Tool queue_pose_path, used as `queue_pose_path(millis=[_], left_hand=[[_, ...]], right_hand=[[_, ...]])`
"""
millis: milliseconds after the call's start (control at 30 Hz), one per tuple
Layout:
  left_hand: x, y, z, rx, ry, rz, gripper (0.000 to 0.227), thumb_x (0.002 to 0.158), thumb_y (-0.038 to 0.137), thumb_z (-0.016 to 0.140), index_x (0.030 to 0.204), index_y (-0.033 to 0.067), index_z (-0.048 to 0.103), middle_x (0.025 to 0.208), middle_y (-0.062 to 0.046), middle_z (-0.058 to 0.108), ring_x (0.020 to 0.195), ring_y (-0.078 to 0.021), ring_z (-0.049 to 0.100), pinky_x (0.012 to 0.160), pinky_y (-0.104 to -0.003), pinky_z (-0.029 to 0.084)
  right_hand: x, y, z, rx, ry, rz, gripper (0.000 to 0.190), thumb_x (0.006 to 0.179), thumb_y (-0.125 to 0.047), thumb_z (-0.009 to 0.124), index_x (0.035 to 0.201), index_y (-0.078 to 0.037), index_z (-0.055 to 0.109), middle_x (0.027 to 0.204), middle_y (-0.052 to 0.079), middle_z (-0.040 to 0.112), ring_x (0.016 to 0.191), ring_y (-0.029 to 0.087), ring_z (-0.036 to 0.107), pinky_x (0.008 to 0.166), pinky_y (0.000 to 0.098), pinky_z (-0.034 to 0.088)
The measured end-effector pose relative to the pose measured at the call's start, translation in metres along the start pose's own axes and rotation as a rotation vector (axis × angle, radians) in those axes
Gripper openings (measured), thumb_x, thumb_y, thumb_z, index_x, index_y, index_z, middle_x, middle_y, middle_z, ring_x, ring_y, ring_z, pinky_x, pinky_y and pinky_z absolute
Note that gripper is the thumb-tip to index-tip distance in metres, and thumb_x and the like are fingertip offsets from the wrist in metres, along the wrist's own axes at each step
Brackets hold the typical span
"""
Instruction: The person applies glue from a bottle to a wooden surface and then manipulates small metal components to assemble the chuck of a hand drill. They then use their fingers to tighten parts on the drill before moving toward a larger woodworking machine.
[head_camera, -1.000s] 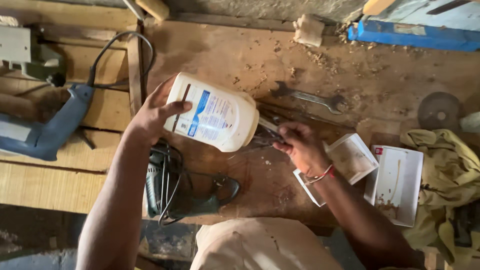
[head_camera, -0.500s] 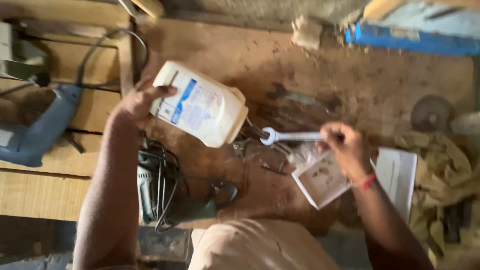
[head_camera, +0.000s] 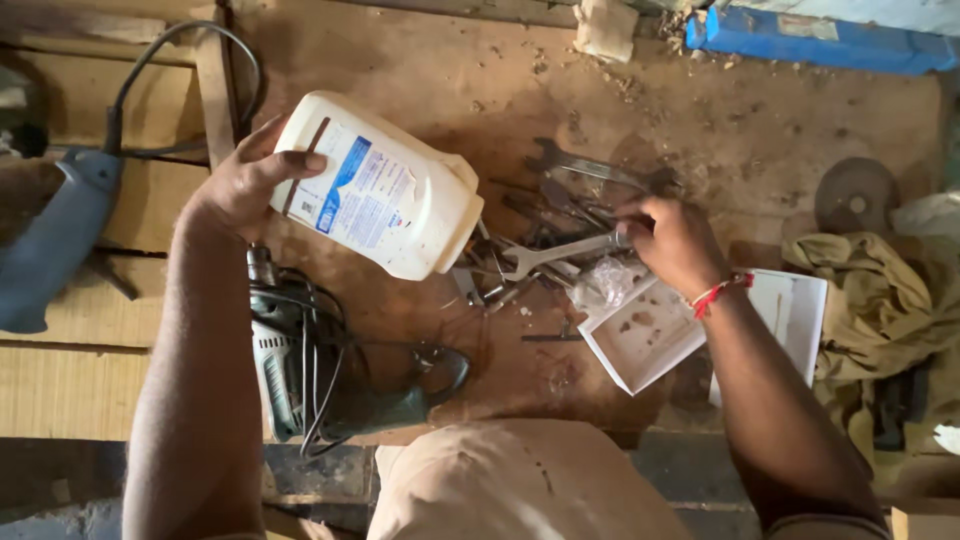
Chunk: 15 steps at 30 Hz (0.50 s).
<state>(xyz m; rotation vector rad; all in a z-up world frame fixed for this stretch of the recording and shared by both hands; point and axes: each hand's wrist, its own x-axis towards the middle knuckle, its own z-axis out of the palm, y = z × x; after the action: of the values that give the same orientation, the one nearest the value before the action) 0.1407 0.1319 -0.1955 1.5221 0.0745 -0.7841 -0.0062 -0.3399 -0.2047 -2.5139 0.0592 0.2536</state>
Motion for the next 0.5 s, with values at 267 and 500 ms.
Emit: queue_pose_path(millis=[267, 500], left_hand=[[0.002, -0.006, 0.0, -0.06, 0.055, -0.105, 0.088, 0.067, 0.03, 0.075, 0.15, 0.0132, 0.051, 0.127, -0.009, 0.065, 0.121, -0.0266, 0.058, 0.092, -0.044, 0.054], [0.005, -0.008, -0.001, -0.019, 0.042, -0.076, 0.09, 0.067, 0.034, 0.076, 0.151, 0.0128, 0.052, 0.13, -0.011, 0.065, 0.124, -0.0272, 0.057, 0.097, -0.046, 0.05]], right_hand=[[-0.009, -0.054, 0.025, -0.105, 0.178, -0.261, 0.014, 0.092, -0.016, 0.078, 0.102, -0.008, 0.073, 0.103, 0.008, 0.072, 0.1, 0.027, 0.067, 0.089, 0.0407, 0.053], [-0.02, -0.073, 0.053, -0.239, -0.079, -0.616, 0.037, 0.074, -0.031, 0.082, 0.106, -0.013, 0.078, 0.13, 0.011, 0.061, 0.127, 0.035, 0.05, 0.107, 0.0529, 0.038]])
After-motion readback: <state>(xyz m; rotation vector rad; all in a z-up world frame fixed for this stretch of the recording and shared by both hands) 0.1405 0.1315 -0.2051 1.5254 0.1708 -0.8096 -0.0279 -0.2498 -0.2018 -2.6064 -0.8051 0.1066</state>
